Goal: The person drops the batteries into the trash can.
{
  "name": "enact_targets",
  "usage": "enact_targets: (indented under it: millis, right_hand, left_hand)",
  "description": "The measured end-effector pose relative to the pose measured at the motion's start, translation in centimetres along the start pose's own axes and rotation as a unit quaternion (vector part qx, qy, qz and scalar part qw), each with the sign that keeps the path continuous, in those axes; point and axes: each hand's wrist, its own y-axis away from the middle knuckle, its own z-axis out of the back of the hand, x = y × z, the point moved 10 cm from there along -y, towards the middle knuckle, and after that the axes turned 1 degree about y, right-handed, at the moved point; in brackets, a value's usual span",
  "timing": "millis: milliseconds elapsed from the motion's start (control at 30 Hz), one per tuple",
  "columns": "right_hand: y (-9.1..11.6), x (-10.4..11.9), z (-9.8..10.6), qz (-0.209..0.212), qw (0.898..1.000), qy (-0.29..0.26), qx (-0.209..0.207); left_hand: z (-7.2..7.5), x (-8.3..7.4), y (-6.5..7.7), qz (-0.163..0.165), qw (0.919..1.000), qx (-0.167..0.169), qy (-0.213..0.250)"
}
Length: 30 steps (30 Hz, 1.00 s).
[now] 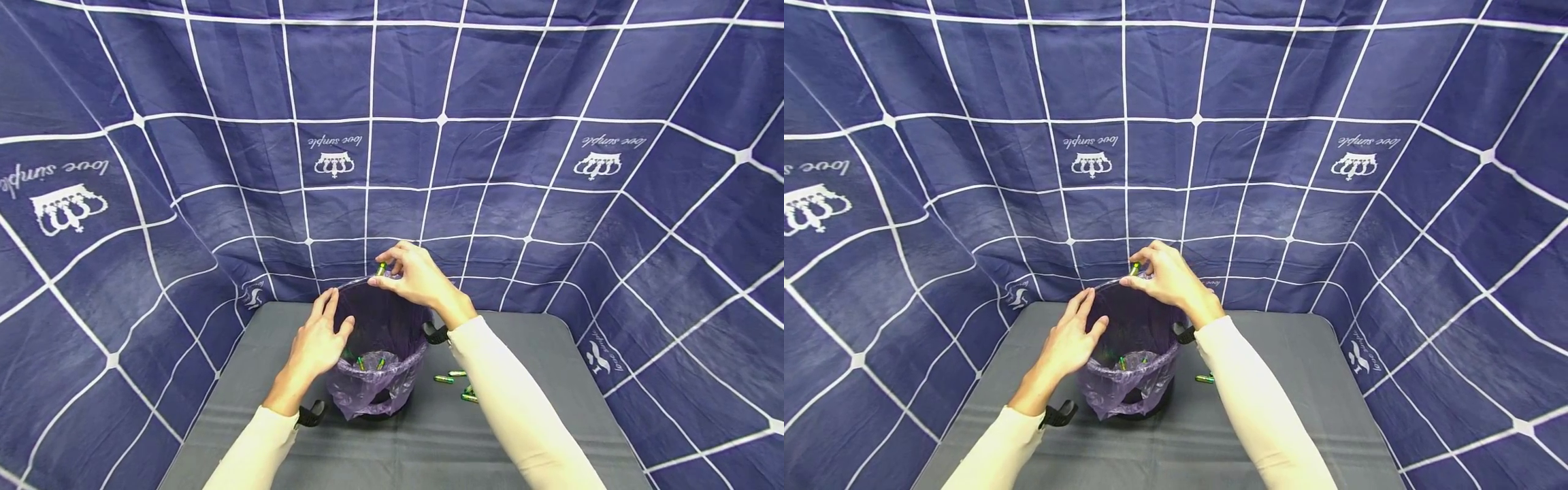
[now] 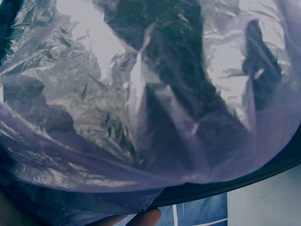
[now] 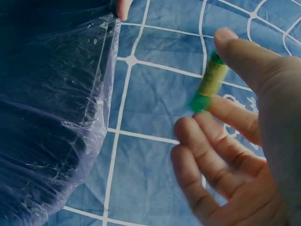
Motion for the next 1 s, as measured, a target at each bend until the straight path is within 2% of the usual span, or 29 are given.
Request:
enact_targets:
  millis: [233,400,800,1000]
  right_hand:
    - [0.6,-1.2,-0.1,-0.05,0.998,0.01,0.029]
    - [1.5,-2.5,0.3,-0.067,0.997,0.013,0.027]
    - [4.1,-4.9,1.7,-0.064,0.998,0.009,-0.008]
    - [5.5,-6.3,1.9,-0.074,0.997,0.0,-0.004]
  left_hand:
    - [0.1,0.0,0.0,-0.001,1.0,0.003,0.003]
    - [0.1,-0.2,0.0,-0.004,1.0,-0.001,0.003]
    - [0.1,-0.3,0.1,-0.009,1.0,-0.002,0.0]
    - [0.1,-0.2,0.1,-0.008,1.0,-0.003,0.0]
